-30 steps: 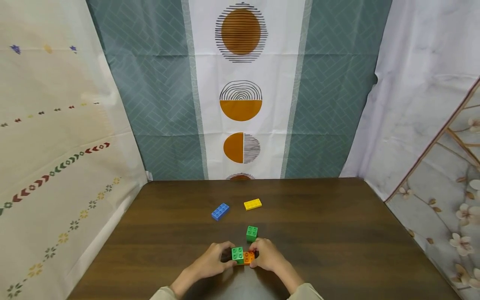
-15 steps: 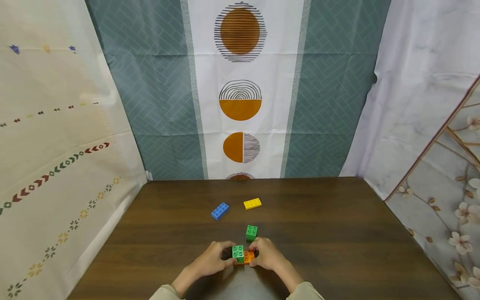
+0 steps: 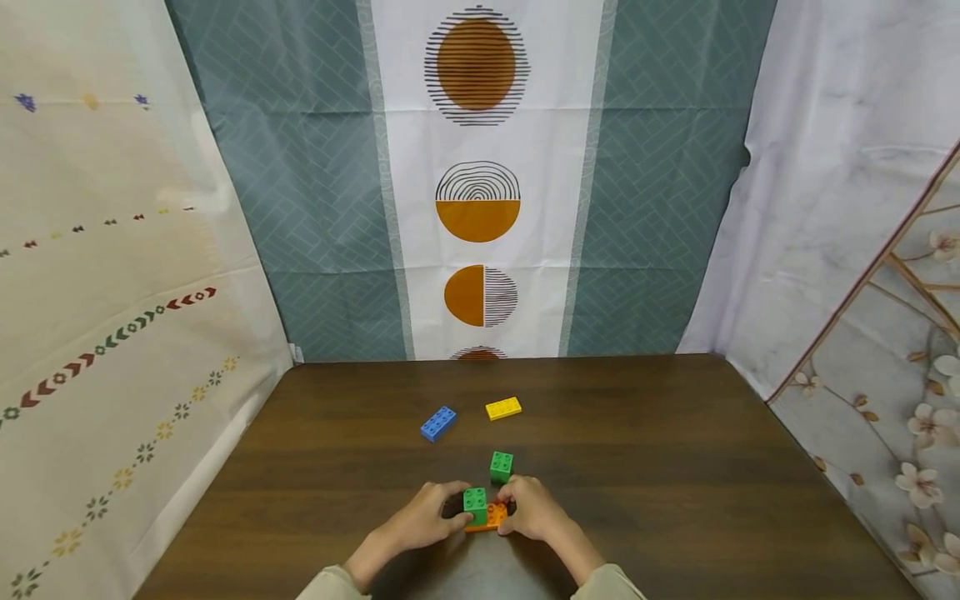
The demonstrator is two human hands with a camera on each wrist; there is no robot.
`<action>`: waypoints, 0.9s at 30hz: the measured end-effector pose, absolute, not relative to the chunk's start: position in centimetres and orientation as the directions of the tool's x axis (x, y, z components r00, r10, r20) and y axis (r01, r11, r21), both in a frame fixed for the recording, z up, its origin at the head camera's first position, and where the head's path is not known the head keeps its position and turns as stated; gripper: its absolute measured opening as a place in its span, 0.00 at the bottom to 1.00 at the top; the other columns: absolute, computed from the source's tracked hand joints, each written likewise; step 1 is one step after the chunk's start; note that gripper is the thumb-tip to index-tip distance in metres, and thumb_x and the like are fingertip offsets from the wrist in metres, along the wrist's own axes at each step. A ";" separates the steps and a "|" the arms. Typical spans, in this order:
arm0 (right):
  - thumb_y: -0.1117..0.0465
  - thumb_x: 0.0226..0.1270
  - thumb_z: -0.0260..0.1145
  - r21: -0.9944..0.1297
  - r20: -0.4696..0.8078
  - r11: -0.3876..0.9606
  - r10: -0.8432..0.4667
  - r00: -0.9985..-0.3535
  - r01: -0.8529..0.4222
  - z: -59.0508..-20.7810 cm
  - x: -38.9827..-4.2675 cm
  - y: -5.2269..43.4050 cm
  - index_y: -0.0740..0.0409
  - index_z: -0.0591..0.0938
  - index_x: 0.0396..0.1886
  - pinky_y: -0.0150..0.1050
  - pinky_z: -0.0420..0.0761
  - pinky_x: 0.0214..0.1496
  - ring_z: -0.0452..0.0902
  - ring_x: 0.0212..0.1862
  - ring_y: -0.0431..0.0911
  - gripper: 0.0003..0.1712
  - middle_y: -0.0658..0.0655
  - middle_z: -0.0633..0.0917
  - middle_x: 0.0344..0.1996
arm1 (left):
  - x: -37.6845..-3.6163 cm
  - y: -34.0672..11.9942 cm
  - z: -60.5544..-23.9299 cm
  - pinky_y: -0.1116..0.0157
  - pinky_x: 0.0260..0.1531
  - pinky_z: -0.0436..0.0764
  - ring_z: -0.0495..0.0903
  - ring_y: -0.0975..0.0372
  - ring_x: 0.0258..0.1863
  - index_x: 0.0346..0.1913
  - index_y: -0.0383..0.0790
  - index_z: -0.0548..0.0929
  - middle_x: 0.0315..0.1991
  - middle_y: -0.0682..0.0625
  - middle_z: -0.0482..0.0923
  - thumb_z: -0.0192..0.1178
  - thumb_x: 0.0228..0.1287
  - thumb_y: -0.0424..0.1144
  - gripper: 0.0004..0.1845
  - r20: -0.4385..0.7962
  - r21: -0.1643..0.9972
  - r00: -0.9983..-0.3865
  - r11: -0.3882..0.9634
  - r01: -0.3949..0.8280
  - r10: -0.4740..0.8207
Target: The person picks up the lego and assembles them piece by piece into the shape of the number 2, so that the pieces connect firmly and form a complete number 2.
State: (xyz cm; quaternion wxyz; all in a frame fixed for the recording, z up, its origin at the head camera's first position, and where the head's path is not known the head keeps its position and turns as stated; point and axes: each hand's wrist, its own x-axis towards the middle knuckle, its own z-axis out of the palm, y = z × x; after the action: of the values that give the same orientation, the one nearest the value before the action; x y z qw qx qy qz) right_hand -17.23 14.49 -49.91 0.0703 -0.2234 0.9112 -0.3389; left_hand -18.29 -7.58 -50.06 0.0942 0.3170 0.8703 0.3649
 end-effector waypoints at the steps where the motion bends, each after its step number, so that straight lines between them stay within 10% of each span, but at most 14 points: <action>1: 0.64 0.47 0.79 -0.652 0.015 0.672 -0.451 -0.892 -0.351 -49.9 -17.2 14.5 0.64 0.86 0.37 0.35 0.77 0.39 0.75 0.36 0.44 0.16 0.52 0.82 0.33 | -18.3 -7.6 -50.1 0.69 0.44 0.82 0.82 0.66 0.44 0.53 0.29 0.80 0.48 0.41 0.85 0.64 0.63 0.38 0.19 0.070 0.694 -0.781 0.532 0.485 0.621; 27: 0.65 0.44 0.81 -0.665 0.017 0.679 -0.404 -0.915 -0.312 -50.0 -17.4 14.5 0.66 0.88 0.37 0.38 0.80 0.38 0.77 0.36 0.47 0.18 0.55 0.84 0.32 | -17.6 -7.1 -49.9 0.73 0.34 0.73 0.71 0.68 0.33 0.47 0.35 0.84 0.38 0.52 0.85 0.67 0.61 0.39 0.14 0.089 0.552 -0.782 0.623 0.554 0.617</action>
State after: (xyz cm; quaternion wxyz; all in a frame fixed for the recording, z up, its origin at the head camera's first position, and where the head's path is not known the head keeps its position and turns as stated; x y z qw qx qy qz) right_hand -17.41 14.46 -49.97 0.0657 -0.1960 0.9138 -0.3497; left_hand -17.63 -7.08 -49.89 0.0546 0.3255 0.8992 0.2873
